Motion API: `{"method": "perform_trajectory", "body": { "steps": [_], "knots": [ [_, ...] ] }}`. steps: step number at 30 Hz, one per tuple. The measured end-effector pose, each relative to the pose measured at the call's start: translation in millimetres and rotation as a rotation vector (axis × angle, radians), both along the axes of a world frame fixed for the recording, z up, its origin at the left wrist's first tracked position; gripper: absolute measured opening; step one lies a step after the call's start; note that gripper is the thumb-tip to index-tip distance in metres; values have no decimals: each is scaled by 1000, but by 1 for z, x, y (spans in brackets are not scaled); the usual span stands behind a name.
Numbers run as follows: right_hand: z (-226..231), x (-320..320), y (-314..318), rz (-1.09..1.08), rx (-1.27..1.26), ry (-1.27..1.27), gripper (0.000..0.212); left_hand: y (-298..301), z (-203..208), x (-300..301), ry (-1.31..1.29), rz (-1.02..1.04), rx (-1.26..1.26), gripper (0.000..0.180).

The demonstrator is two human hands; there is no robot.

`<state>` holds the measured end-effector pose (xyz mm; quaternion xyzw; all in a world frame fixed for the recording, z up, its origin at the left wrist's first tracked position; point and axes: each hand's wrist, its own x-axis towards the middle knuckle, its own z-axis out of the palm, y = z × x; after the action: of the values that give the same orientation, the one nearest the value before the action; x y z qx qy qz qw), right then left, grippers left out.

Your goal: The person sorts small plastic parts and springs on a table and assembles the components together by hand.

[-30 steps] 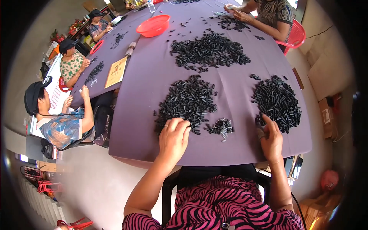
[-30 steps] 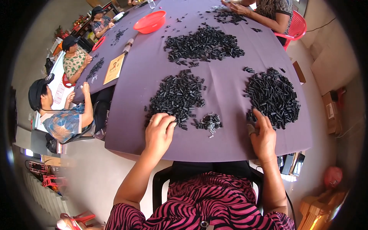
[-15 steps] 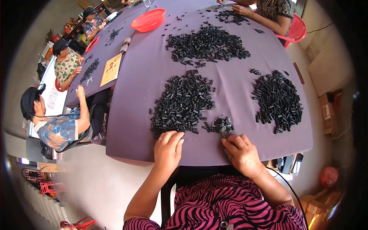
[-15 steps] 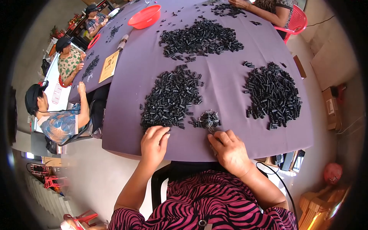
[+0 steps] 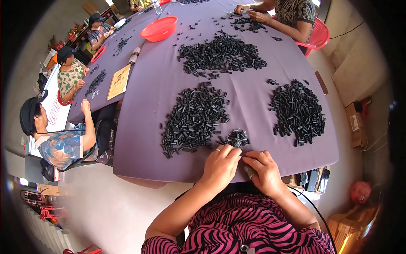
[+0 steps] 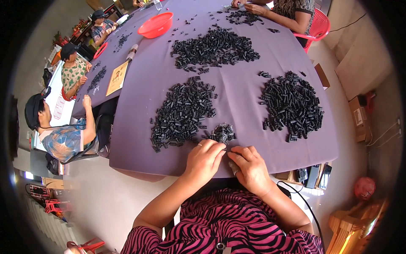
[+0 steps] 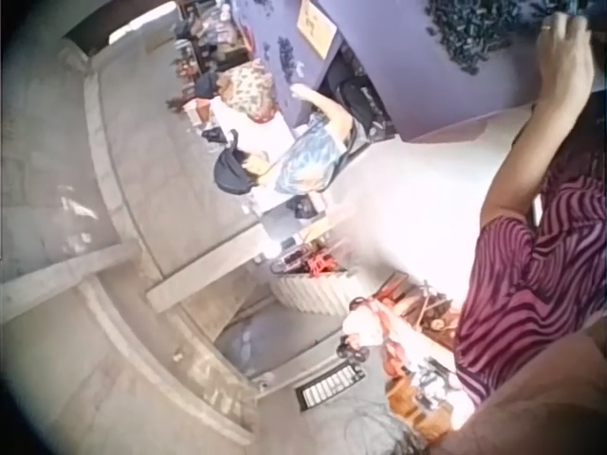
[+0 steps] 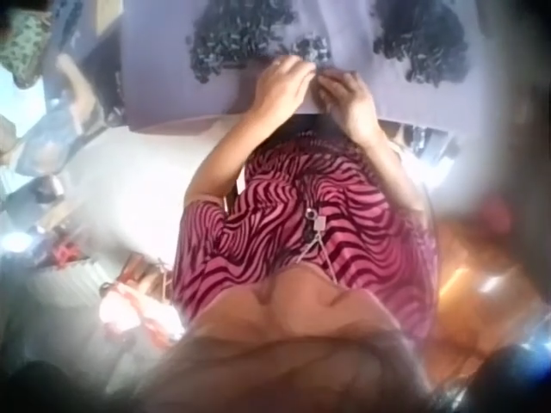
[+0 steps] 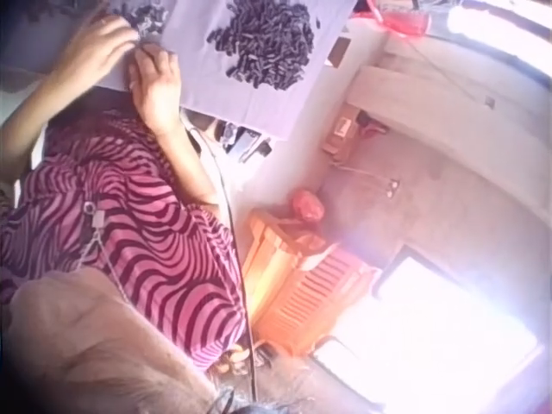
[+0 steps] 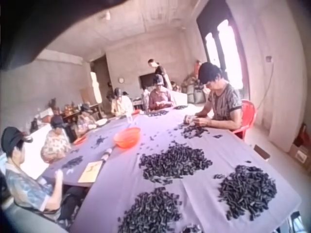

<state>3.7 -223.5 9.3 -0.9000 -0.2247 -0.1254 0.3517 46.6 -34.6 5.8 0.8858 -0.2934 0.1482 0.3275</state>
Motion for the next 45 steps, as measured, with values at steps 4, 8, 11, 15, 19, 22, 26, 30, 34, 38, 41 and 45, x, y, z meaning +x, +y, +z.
{"method": "perform_trajectory", "body": {
  "steps": [4, 8, 11, 15, 19, 22, 26, 30, 34, 38, 41, 45],
  "knots": [
    [1, 6, 4, -23, 13, 18, 46, 12, 10, 1, -4, 91, 9, 10],
    [-3, 11, 5, -38, -65, -1, 45, 47, 3, -2, 19, 275, -86, 11],
    [-4, 14, 7, -56, -66, -54, 37, 77, -5, -6, 69, 375, -98, 12],
    [-5, 15, 6, -41, -77, -44, 36, 85, -5, -8, 97, 386, -76, 13],
    [-6, 13, 7, -49, -78, -61, 36, 81, -5, -2, 28, 357, -43, 12],
    [-1, 15, 12, -70, -57, -15, 33, 70, 0, -1, -31, 265, 53, 13],
    [-1, 20, 16, -99, -65, 43, 25, 59, 4, 9, 21, 212, 93, 9],
    [-1, 19, 13, -81, -83, 95, 19, 65, 3, 15, -6, 196, 111, 7],
    [1, 17, 9, -34, -41, 105, 19, 80, 4, 20, -25, 278, 77, 7],
    [1, 18, -1, -28, 68, 171, 20, 72, 11, 27, -32, 221, 89, 10],
    [-1, 19, -4, -44, 156, 246, 22, 64, 11, 38, -20, 198, 161, 11],
    [-13, 16, -5, -63, 142, 242, 27, 60, 11, 50, 25, 183, 257, 11]
  ]
}}
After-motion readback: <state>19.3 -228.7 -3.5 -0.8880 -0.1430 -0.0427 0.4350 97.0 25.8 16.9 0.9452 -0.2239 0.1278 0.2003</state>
